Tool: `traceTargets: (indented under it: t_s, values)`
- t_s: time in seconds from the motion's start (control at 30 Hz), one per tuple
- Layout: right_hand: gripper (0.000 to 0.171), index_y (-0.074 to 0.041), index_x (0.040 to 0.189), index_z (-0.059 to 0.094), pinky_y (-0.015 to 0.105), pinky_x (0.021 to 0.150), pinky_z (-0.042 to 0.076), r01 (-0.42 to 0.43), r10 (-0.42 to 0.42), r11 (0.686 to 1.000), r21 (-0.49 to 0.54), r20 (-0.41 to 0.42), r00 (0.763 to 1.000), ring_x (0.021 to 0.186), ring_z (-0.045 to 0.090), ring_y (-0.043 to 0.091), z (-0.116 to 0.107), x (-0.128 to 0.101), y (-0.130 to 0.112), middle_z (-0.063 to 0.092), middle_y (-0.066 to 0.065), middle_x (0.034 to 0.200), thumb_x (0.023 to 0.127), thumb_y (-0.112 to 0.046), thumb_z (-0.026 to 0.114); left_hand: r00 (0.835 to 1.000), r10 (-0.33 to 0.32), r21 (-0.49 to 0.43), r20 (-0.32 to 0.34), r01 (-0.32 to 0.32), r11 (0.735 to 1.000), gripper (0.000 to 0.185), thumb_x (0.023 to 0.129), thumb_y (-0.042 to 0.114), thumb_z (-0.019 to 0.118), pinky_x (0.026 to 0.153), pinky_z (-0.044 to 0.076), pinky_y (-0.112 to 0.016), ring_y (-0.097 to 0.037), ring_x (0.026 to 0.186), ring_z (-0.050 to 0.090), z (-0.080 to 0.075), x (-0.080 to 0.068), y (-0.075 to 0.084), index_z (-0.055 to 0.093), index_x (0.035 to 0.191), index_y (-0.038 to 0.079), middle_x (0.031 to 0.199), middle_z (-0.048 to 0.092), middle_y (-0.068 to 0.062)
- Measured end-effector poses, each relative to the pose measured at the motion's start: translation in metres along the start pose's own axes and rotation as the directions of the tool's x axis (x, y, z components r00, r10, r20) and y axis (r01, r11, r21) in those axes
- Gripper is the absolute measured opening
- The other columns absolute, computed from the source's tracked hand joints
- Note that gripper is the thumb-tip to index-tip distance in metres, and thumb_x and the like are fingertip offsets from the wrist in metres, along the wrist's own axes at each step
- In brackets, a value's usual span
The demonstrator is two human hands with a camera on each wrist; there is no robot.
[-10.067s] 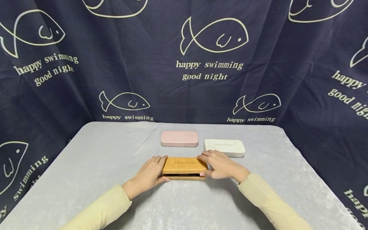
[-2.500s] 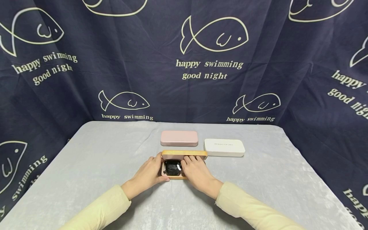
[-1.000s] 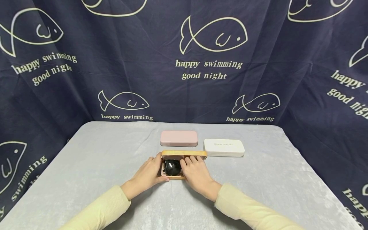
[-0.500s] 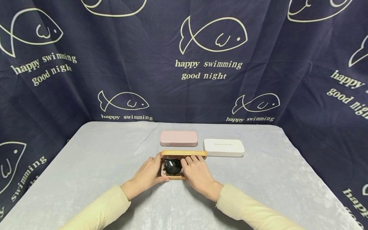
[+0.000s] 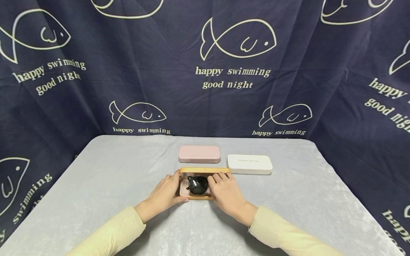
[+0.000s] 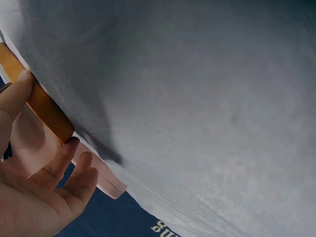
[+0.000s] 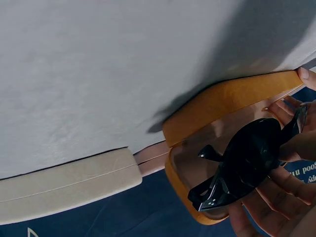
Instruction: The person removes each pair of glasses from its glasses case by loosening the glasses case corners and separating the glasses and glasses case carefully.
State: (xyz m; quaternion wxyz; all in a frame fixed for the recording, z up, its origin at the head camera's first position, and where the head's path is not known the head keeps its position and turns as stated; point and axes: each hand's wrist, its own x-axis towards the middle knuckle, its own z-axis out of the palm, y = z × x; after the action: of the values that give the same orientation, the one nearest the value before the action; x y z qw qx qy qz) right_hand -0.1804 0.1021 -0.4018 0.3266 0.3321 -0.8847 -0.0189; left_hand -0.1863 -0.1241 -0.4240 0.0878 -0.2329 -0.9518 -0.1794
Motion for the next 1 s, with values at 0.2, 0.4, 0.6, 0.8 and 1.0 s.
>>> traceTargets:
  t_s: [0.2,0.4,0.6,0.8,1.0]
  values:
    - [0.022,-0.011,0.075,0.052,0.034,0.068,0.045,-0.009,0.009,1.000,0.010,0.002,1.000,0.070,0.057,0.020,-0.003,-0.009,0.009,0.058,0.002,0.070,0.065,-0.014,0.070,1.000,-0.005,-0.009,0.003,0.005,1.000,0.097,0.065,0.043,0.078,0.088,0.045,-0.042,-0.028,0.096,0.056,0.000,0.000,0.000,0.031,0.134,-0.006,0.116,0.060,-0.017]
    - [0.020,-0.011,0.075,0.052,0.034,0.066,0.044,-0.037,0.037,0.999,0.019,-0.004,0.999,0.070,0.056,0.022,-0.005,-0.018,0.021,0.058,0.002,0.070,0.064,-0.011,0.069,1.000,-0.001,-0.011,-0.001,0.001,1.000,0.096,0.065,0.043,0.078,0.086,0.045,-0.041,-0.027,0.093,0.056,0.000,0.000,0.000,0.032,0.133,-0.006,0.112,0.062,-0.012]
    - [0.018,-0.010,0.078,0.054,0.035,0.068,0.044,-0.073,0.073,0.997,0.029,0.012,0.997,0.072,0.057,0.022,-0.009,-0.028,0.032,0.060,0.003,0.074,0.066,-0.009,0.067,1.000,0.006,-0.006,-0.007,-0.006,1.000,0.094,0.064,0.043,0.079,0.083,0.046,-0.039,-0.025,0.091,0.056,0.000,0.000,-0.001,0.034,0.131,-0.005,0.109,0.063,-0.009]
    - [0.014,-0.009,0.076,0.054,0.036,0.069,0.044,-0.091,0.090,0.996,0.026,0.033,0.995,0.073,0.057,0.023,-0.011,-0.039,0.043,0.059,0.003,0.073,0.068,-0.008,0.065,1.000,0.001,-0.008,0.000,-0.001,1.000,0.094,0.064,0.042,0.079,0.085,0.045,-0.039,-0.025,0.093,0.055,-0.001,0.000,0.000,0.034,0.131,-0.006,0.110,0.062,-0.010]
    - [0.011,-0.009,0.075,0.053,0.037,0.069,0.042,-0.117,0.117,0.993,0.031,0.031,0.993,0.074,0.057,0.025,-0.011,-0.048,0.053,0.060,0.005,0.074,0.068,-0.005,0.061,1.000,-0.003,-0.016,0.012,0.003,1.000,0.094,0.065,0.042,0.078,0.086,0.045,-0.039,-0.025,0.094,0.055,-0.002,0.001,0.001,0.034,0.131,-0.007,0.112,0.061,-0.011]
